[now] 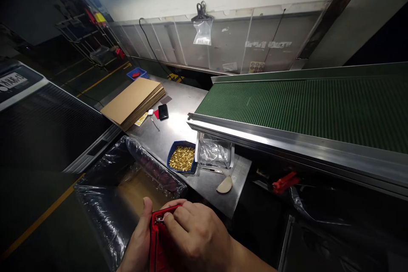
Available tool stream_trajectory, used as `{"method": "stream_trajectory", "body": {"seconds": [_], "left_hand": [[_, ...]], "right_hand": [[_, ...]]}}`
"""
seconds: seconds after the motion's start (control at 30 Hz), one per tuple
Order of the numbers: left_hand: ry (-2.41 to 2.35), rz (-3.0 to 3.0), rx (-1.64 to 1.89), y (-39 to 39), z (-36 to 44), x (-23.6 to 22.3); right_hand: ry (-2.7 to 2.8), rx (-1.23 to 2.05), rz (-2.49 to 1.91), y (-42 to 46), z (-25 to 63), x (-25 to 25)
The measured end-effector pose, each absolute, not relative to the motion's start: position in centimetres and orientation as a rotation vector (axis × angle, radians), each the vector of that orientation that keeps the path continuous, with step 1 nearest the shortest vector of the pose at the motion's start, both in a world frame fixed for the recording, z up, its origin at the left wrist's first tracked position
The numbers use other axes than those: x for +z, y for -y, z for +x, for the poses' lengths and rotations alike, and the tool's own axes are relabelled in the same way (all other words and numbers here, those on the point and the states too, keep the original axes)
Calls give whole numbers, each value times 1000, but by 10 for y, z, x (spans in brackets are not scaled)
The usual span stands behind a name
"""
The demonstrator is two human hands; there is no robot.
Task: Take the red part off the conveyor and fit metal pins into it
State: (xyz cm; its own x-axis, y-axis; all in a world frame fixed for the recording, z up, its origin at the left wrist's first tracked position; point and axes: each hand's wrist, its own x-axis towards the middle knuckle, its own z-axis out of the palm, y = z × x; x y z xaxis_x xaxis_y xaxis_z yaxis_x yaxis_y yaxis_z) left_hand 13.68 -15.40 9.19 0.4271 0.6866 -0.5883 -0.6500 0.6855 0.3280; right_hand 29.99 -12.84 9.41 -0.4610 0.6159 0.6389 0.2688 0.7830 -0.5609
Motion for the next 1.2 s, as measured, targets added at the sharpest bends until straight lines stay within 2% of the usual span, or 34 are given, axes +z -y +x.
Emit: {"method": "stream_trajectory", "body": {"seconds": [0.27,0.77,0.93,1.07,1.2], "left_hand": [[-728,105,843,153,144,89],[-709,23,828,149,145,89],[-709,46,769,150,143,87],[-702,-44,789,150,145,95],[-855,-196,828,149,152,105]], "right_hand": [[1850,585,-919,135,312,83],[2101,544,-780,129,309,87],[1788,711,-907,132,319,92],[1629,1014,-738,142,317,92],[1585,884,-525,154,298,72]]}}
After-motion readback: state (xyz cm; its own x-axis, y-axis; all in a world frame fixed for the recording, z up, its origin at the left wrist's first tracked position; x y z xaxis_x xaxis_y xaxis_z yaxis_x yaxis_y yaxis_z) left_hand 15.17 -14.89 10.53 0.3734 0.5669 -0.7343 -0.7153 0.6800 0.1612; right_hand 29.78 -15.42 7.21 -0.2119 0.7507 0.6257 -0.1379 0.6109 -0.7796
